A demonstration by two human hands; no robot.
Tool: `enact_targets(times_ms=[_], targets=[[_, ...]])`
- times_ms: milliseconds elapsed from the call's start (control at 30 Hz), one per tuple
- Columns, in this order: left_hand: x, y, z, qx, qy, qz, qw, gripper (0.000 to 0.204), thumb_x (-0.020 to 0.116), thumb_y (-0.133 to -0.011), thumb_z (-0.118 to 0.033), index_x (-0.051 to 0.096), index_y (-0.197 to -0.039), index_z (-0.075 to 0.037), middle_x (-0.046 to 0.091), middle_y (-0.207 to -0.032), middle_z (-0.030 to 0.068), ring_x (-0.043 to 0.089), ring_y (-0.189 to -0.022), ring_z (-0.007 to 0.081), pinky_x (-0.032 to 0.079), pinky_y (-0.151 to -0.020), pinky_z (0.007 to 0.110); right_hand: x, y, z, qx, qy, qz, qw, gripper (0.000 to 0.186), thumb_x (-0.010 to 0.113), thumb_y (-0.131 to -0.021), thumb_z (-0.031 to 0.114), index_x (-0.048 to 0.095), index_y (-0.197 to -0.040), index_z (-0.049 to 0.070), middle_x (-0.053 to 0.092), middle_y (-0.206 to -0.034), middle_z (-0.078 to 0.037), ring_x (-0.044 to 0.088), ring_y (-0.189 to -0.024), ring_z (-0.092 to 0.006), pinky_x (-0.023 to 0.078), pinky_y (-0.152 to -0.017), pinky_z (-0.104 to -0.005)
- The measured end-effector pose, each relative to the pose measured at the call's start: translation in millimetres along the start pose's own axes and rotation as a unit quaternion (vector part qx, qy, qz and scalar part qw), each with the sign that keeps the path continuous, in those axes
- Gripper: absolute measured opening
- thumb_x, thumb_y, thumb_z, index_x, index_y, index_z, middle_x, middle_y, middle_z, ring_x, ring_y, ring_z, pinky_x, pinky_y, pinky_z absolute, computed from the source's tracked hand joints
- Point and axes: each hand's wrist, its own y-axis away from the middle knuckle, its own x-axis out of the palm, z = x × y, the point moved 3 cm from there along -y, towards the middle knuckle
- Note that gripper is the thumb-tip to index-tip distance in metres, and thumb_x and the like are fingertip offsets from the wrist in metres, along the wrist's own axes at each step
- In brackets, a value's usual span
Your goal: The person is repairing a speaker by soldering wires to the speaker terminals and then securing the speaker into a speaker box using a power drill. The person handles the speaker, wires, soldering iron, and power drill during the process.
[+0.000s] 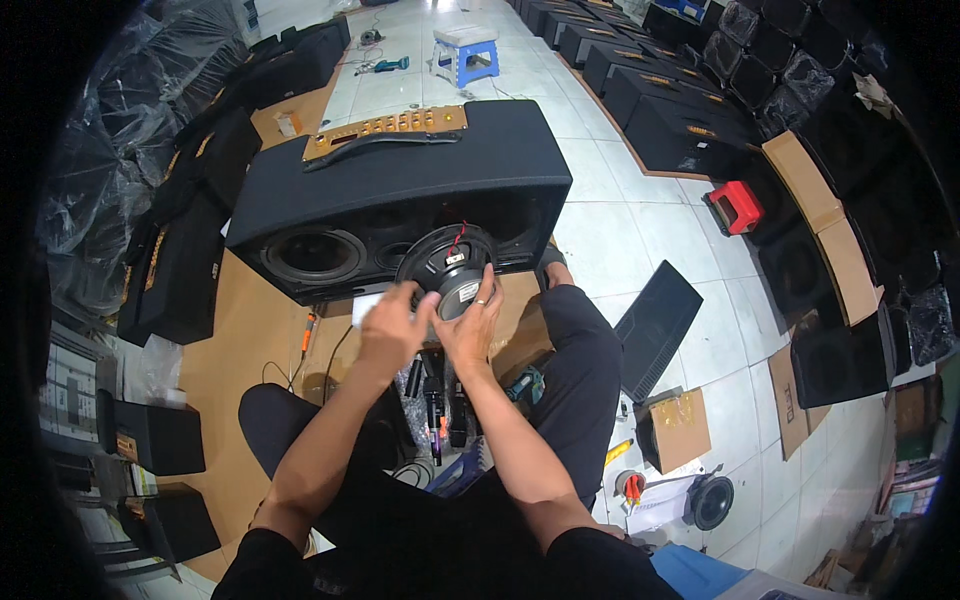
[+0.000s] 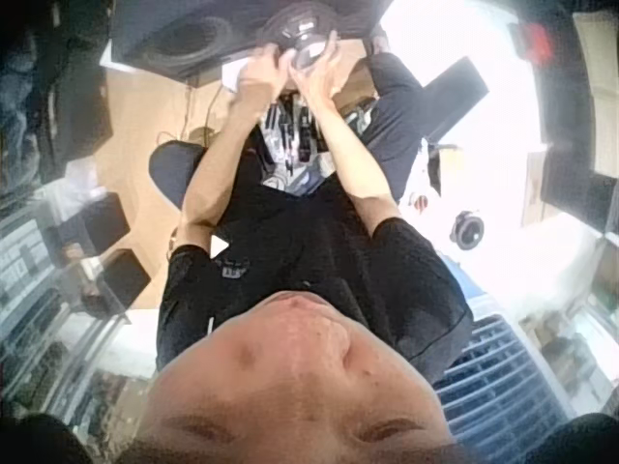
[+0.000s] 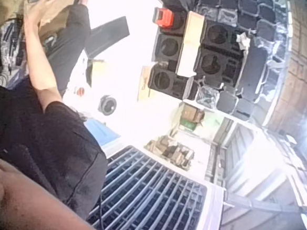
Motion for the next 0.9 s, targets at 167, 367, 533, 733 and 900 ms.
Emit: enact_targets(times_ms=[167, 367, 533, 733, 900], targets=[[-25, -51, 35, -0.027, 0.274, -0.024, 0.961, 0.037, 0.061, -0.102, -0.035, 0.073, -0.106, 0.000, 0.074, -0.097, 0.0174, 0.072, -0.090, 0.0311, 0.054, -0.080, 0.040, -64, -22, -10, 0.007, -0.168, 0.154, 0.974, 0.123, 0.096, -0.069, 0.032, 0.016, -0.159, 0.004, 0.044, -0.145, -0.025, 0.047, -0.136, -0.0341, 0.037, -0.115, -0.0430], [34, -100, 5, -0.201, 0.529, 0.331, 0.755, 0.051, 0.060, -0.103, -0.049, 0.072, -0.121, -0.002, 0.073, -0.112, 0.0080, 0.064, -0.108, 0.0157, 0.047, -0.099, 0.034, -126, -62, -42, 0.112, -0.330, 0.396, 0.849, 0.085, 0.074, -0.081, 0.050, 0.044, -0.149, 0.007, 0.054, -0.139, -0.010, 0.054, -0.123, -0.0228, 0.041, -0.106, -0.0322], [61, -118, -7, -0.209, 0.621, 0.380, 0.653, 0.028, 0.069, -0.101, -0.030, 0.074, -0.108, -0.003, 0.073, -0.103, 0.0031, 0.064, -0.094, 0.0088, 0.052, -0.089, 0.025, -118, -70, -62, 0.320, -0.423, 0.466, 0.708, 0.079, 0.070, -0.090, 0.052, 0.047, -0.151, 0.007, 0.062, -0.136, -0.013, 0.061, -0.120, -0.0228, 0.048, -0.105, -0.0369], [65, -135, -8, -0.127, 0.551, 0.379, 0.732, 0.031, 0.067, -0.102, -0.032, 0.074, -0.108, -0.002, 0.073, -0.094, 0.0033, 0.066, -0.088, 0.0083, 0.052, -0.085, 0.023, -54, -76, -138, 0.456, -0.500, 0.421, 0.604, 0.056, 0.065, -0.099, 0.043, 0.062, -0.136, 0.001, 0.069, -0.127, -0.013, 0.071, -0.103, -0.0219, 0.057, -0.094, -0.0358], [46, -78, 14, -0.231, 0.626, 0.285, 0.688, 0.060, 0.045, -0.107, -0.054, 0.062, -0.132, -0.002, 0.064, -0.127, 0.0160, 0.065, -0.110, 0.0179, 0.056, -0.091, 0.032, -8, -87, -170, 0.472, -0.579, 0.352, 0.563, 0.051, 0.062, -0.101, 0.040, 0.063, -0.134, 0.001, 0.070, -0.124, -0.013, 0.071, -0.101, -0.0219, 0.058, -0.093, -0.0353]])
